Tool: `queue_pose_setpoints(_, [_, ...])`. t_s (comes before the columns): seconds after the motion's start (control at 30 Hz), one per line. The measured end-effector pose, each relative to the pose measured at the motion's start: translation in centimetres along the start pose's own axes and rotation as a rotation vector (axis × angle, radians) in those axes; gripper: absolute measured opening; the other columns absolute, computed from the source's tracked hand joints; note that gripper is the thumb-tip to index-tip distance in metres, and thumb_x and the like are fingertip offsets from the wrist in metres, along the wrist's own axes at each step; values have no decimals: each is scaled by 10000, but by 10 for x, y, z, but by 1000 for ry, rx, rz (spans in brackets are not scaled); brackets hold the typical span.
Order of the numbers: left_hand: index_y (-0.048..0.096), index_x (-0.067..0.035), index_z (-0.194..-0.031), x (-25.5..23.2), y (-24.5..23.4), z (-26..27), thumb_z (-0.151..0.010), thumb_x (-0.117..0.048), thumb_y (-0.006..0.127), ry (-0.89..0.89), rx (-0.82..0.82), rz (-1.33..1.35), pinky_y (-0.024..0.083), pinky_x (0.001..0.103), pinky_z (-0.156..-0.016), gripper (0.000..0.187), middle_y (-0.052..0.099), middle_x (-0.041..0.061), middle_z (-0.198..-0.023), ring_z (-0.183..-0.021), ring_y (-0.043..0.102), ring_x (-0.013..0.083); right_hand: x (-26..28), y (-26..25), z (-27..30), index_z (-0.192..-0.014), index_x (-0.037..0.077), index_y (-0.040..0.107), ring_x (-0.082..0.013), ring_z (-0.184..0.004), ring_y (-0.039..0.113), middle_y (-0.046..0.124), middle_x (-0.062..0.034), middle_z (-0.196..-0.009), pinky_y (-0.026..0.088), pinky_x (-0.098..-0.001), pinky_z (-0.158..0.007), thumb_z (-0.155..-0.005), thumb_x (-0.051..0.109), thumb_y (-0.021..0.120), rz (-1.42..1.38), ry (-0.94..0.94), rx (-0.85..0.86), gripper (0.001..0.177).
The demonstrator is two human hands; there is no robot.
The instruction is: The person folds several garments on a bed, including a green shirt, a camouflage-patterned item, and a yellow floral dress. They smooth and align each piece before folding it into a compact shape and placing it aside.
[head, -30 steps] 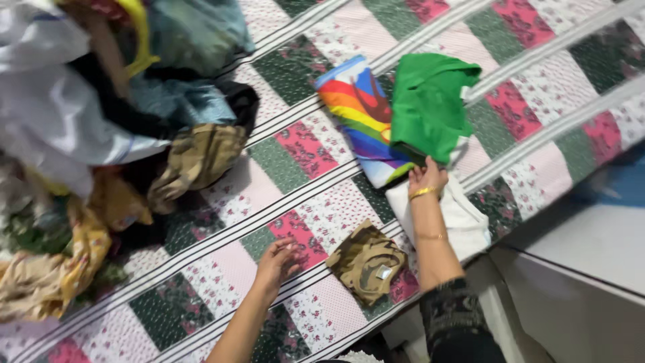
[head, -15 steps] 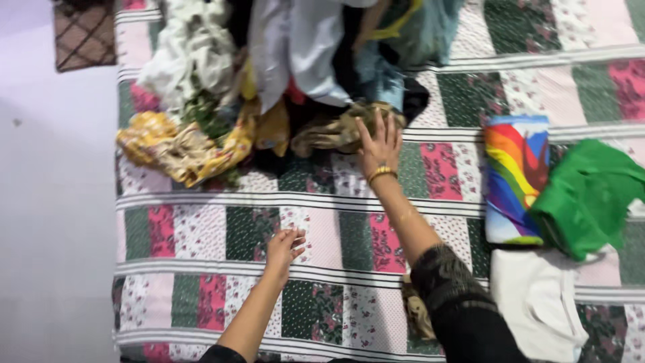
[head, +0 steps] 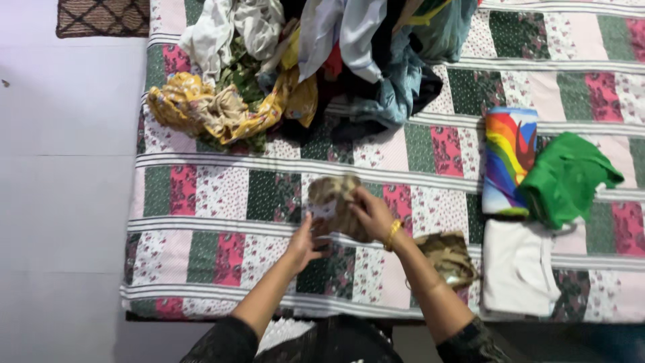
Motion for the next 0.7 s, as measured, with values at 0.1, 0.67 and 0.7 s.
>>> queue_pose_setpoints(0.1, [559, -178, -1361, 11, 28, 21, -862, -815, 365, -144, 228, 227, 548, 516, -883, 832, 622, 107, -1260, -1059, 641, 297, 64, 37, 64, -1117, 47, 629, -218, -854, 662, 694, -132, -940, 553, -356, -789, -952, 138, 630, -80, -76, 206, 188])
queue_pose_setpoints(0.67, [748, -214, -1151, -94, 34, 344, -968, -74, 675, 1237, 299, -1544, 396, 480, -1174, 242, 215, 140, -1762, -1461, 427, 434, 162, 116, 168, -1084, 82, 687, -162, -787, 704, 733, -82, -920, 586, -320, -711, -951, 392, 543, -1018, 424, -177, 366])
queue_pose_setpoints(0.7, [748, -204, -1194, -90, 33, 352, -906, -56, 648, 1173, 314, -1605, 412, 492, -1169, 338, 217, 133, -1755, -1418, 462, 423, 167, 121, 160, -1092, 49, 684, -150, -821, 694, 720, -72, -947, 574, -311, -736, -977, 320, 600, -972, 354, -164, 307])
Point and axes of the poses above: each hand's wrist, its own z-axis away from the middle knuckle, its own y-axis out of the palm, x = y × z, the point moved 7 cm from there along -z, towards the middle knuckle
